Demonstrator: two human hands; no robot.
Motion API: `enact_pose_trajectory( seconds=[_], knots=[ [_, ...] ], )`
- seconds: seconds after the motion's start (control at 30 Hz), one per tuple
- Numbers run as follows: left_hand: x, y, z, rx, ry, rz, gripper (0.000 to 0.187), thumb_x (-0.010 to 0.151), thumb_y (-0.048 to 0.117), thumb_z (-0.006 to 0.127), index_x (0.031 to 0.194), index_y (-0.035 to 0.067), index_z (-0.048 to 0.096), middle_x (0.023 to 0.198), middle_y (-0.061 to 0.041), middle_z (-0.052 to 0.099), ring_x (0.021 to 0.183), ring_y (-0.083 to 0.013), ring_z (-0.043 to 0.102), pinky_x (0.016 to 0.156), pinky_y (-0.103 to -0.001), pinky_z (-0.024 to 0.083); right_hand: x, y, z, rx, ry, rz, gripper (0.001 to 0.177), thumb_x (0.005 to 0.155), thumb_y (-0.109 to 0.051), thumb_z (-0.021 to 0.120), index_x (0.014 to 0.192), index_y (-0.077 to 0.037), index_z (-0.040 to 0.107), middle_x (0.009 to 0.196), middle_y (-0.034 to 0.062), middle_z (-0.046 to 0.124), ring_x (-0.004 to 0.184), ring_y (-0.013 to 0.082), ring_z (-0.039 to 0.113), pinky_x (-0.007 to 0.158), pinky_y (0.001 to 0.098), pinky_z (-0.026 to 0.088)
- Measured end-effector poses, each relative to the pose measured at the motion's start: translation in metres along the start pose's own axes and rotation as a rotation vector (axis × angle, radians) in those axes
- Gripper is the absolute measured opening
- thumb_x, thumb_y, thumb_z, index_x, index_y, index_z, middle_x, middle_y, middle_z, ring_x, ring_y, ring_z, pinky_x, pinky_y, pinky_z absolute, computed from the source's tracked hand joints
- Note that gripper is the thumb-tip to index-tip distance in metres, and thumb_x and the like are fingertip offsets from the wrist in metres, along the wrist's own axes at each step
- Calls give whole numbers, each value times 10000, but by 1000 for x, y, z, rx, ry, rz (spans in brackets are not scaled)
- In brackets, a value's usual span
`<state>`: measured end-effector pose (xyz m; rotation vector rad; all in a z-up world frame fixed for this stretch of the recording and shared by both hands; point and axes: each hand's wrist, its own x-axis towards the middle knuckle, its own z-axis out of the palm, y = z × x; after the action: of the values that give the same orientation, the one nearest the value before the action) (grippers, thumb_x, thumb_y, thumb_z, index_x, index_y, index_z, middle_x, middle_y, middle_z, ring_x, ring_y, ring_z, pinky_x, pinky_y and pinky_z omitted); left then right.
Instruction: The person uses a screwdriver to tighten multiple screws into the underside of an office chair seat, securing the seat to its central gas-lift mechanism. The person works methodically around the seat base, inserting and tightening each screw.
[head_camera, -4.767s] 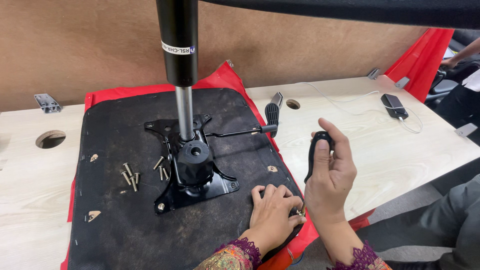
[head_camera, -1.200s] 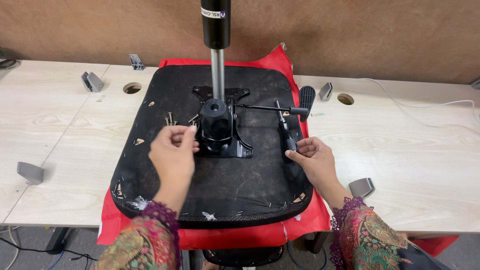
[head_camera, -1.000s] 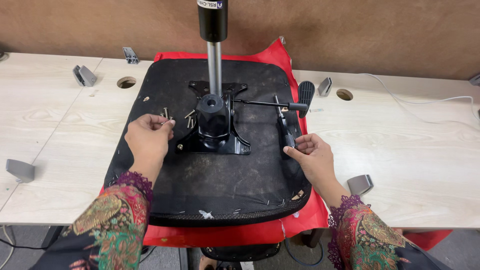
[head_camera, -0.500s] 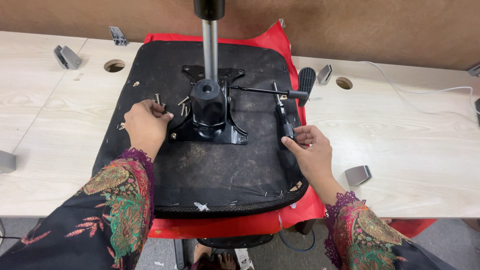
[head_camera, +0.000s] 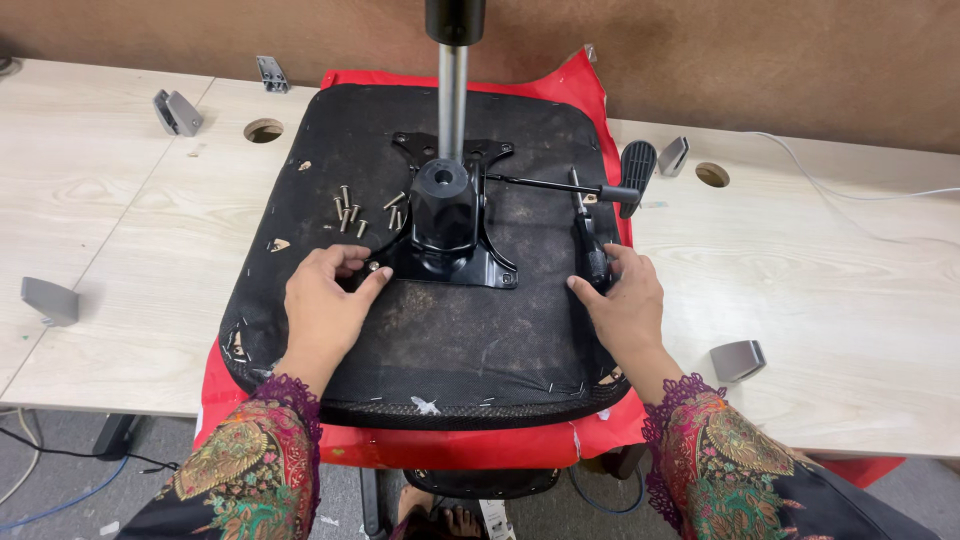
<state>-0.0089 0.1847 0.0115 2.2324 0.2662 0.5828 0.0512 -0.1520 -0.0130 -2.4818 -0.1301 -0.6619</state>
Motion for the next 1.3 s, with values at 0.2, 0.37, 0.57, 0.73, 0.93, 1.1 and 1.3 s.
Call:
enact_pose_trajectory(
  seconds=[0.2,0.37,0.57,0.73,0.93,1.1,1.3],
  knots=[
    [-2,-6,4,64,1,51,295,809,223,831,1057,76,765,981,-77,714,955,-215,684,856,-374,537,-8,-7,-8,136,104,105,406,821,-197,817,1163,-12,698,989,135,637,887,275,661,809,392,532],
    [0,-7,8,118,22,74,240,810,241,832,979,89,757,939,-65,712,930,-234,675,848,-399,518,-6,-39,-33,278,288,66,295,932,-177,774,1173,-21,703,1028,97,614,897,213,662,811,351,545],
    [1,-1,10,231,40,62,199,837,303,801,893,118,755,889,-40,688,920,-257,640,834,-427,456,22,-95,-63,662,242,-79,259,1042,-198,669,1177,12,600,1111,40,514,952,107,649,683,250,605],
    [0,1,9,216,39,37,231,826,344,795,880,123,754,890,-37,684,932,-248,641,856,-416,448,34,-135,-83,913,89,-106,278,1076,-204,619,1257,-3,554,1032,36,582,893,87,625,645,237,628],
    [3,4,7,160,23,-17,220,782,272,845,891,94,774,906,-60,698,891,-233,679,831,-390,522,30,-181,-76,1237,-87,-211,331,1090,-189,607,1341,11,525,1084,47,599,1002,112,675,754,265,646],
    [1,4,5,47,42,-85,207,748,196,854,913,86,796,931,-72,694,838,-215,693,760,-365,553,28,-206,-56,1363,-207,-180,368,1042,-140,638,1347,26,514,1090,66,630,1021,127,696,790,285,653],
    [2,4,5,58,25,-109,210,740,199,865,917,103,808,901,-65,695,805,-200,689,748,-358,554,26,-215,-26,1305,-333,-134,384,1026,-133,669,1365,-2,543,1066,35,577,966,93,669,813,291,659]
  ],
)
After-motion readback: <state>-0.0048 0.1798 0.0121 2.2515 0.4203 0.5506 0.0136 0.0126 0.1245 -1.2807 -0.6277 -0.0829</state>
